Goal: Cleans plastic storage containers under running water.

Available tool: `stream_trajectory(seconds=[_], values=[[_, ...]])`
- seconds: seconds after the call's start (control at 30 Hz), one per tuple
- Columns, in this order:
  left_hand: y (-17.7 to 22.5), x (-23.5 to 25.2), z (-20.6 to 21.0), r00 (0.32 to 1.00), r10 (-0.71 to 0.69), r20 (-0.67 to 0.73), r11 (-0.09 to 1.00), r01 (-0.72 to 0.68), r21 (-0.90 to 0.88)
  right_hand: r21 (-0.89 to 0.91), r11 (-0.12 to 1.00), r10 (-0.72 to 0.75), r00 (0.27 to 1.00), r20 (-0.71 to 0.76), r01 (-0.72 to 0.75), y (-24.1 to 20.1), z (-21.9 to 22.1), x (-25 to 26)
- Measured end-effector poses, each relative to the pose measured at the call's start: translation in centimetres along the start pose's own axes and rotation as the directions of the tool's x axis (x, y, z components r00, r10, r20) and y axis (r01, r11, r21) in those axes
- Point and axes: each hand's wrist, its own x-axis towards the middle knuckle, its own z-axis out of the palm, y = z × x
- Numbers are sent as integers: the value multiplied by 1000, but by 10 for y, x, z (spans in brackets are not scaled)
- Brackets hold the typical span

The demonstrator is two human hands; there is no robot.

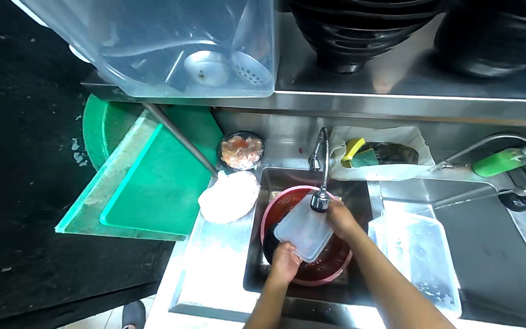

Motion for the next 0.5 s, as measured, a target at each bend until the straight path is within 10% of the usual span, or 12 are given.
stream_trajectory(seconds=[0.2, 0.5], values=[[22, -23, -40, 999, 27, -23, 998, -26, 51, -662, 747, -126, 991, -52, 60, -1, -51, 0], [62, -53, -67, 968, 155, 198, 940, -206, 272, -487, 866, 168, 983, 72, -112, 76, -18, -22]])
